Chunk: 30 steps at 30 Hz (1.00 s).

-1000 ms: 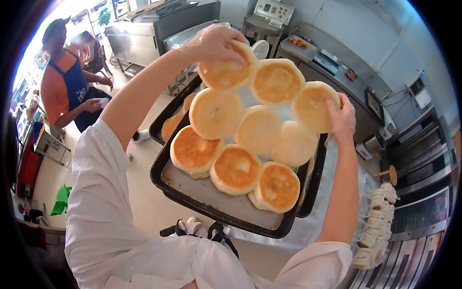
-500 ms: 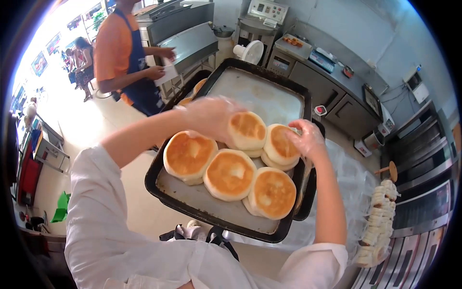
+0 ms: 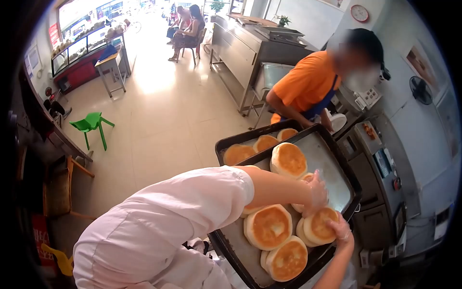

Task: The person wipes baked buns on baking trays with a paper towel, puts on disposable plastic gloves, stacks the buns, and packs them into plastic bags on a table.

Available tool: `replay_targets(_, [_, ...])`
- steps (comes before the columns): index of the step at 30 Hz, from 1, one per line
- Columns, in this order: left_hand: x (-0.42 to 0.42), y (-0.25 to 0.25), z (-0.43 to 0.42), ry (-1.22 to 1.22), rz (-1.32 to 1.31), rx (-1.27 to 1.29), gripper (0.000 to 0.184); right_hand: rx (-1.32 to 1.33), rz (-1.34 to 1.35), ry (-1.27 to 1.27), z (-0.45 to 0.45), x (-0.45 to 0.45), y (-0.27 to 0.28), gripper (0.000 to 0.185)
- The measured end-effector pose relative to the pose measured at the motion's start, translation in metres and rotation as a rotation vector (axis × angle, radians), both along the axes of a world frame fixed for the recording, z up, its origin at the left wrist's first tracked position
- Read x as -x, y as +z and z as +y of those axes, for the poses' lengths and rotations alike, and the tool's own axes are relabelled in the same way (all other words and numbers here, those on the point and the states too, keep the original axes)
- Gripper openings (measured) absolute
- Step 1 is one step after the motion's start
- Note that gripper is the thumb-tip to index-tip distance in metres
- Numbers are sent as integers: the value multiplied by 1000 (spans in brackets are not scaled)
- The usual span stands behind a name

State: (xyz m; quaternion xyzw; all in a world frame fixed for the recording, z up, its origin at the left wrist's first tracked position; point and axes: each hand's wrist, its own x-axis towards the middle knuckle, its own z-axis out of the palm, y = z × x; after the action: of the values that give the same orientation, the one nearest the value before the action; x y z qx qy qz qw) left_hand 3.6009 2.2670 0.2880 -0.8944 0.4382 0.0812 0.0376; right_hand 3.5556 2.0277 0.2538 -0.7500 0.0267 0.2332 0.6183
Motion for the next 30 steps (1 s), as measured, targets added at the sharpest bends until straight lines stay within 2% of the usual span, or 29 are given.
replay_targets(4, [-21, -23, -24, 127, 20, 40, 78, -27, -27, -121, 5, 35, 6, 54])
replay_targets(7, [-12, -9, -19, 171, 55, 156, 79, -146, -97, -223, -6, 56, 12, 53])
replay_targets(11, [4, 7, -8, 161, 104, 129, 79, -238, -83, -312, -37, 66, 19, 50])
replay_targets(13, [7, 1, -2, 102, -47, 297, 71, -343, 46, -408, -87, 55, 11, 48])
replay_targets(14, [1, 0, 0, 110, -46, 299, 71, -376, -9, -452, -77, 54, 20, 48])
replay_targets(16, [-14, 0, 4, 110, 315, 515, 63, -397, -153, -462, -57, 42, 43, 48])
replay_targets(17, [-24, 4, 8, 117, 321, 511, 63, -274, -279, -459, -62, 23, 31, 47])
replay_targets(18, [-37, 13, 12, 177, 409, 365, 61, -142, -400, -466, -65, 4, 19, 46])
replay_targets(19, [-48, 24, 20, 234, 489, 217, 59, -469, -155, -590, -38, -15, 26, 45])
replay_targets(21, [-32, 46, 82, 368, 626, 410, 55, -407, -140, -521, -38, -51, -14, 47])
replay_targets(22, [-43, 38, 84, 368, 618, 409, 55, -385, -3, -537, -36, -63, -30, 41])
replay_targets(23, [-63, 19, 86, 388, 595, 306, 54, -8, 109, -628, -27, -63, -33, 44])
replay_targets(24, [-78, 7, 88, 407, 575, 202, 53, 181, 75, -495, -30, -59, -41, 46])
replay_targets(25, [-87, 5, 90, 407, 576, 205, 53, 369, 41, -358, -35, -55, -50, 48])
replay_targets(26, [-94, 5, 95, 361, 634, 123, 55, 376, 42, -355, -22, -48, -38, 48])
replay_targets(28, [-102, 12, 98, 314, 731, -62, 65, 490, 265, -200, 34, -11, 5, 50])
replay_targets(30, [-115, -6, 91, 361, 763, -18, 67, 475, 234, -226, 59, 6, 8, 53])
